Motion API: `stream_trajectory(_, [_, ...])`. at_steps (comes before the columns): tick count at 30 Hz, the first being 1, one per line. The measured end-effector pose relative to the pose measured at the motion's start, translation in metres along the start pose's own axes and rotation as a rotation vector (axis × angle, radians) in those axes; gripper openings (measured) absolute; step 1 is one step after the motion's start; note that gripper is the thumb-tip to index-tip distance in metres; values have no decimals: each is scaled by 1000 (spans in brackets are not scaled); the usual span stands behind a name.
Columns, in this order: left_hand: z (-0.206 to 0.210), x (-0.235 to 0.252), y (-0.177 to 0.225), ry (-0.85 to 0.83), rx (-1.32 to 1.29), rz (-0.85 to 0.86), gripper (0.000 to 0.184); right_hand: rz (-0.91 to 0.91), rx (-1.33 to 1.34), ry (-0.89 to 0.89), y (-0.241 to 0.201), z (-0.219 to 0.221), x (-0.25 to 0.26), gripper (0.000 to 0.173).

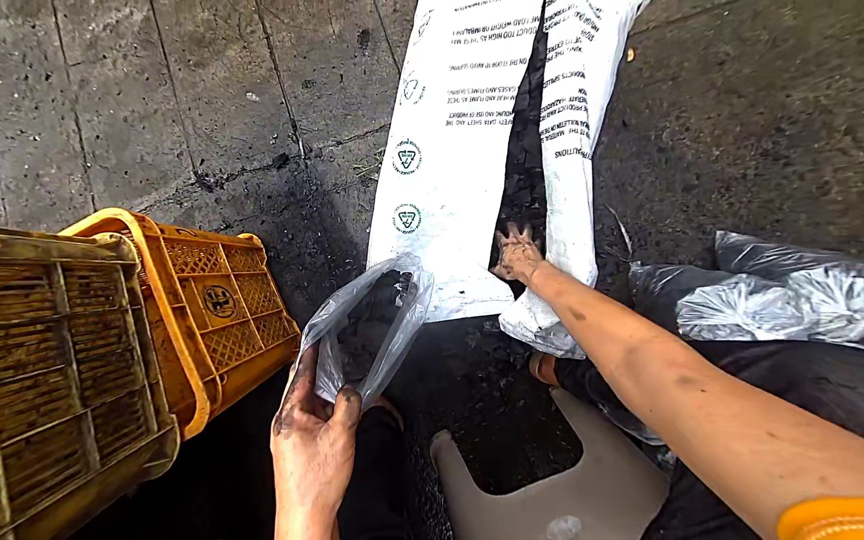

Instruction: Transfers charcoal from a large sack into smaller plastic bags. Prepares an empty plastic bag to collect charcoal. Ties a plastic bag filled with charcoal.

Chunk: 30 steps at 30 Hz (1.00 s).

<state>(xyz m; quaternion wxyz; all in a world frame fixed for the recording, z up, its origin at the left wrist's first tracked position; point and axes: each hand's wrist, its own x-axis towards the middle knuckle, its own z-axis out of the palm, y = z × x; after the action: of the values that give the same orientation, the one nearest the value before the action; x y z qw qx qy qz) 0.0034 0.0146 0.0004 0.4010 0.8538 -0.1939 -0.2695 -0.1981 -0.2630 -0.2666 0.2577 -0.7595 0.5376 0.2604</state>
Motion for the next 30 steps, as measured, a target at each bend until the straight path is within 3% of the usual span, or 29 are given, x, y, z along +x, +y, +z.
stream_trajectory(2, [0, 0, -2, 6, -7, 5, 67, 11, 23, 35, 0, 4, 7, 104])
stream_trajectory(6, [1, 0, -1, -8, -7, 15, 68, -51, -23, 72, -2, 7, -2, 86])
stream_trajectory(10, [3, 1, 1, -12, 27, 9, 68, -6, -32, -83, -2, 5, -10, 87])
stream_trajectory(17, [1, -3, 1, -21, 22, 10, 68, 6, 1, -65, -1, 2, -6, 83])
stream_trajectory(22, [3, -2, 2, -19, 10, 6, 67, 50, -32, -165, -8, 1, -13, 94])
stream_trajectory(30, [2, -3, 2, -35, 20, 17, 69, 22, -83, -266, -8, 1, -28, 84])
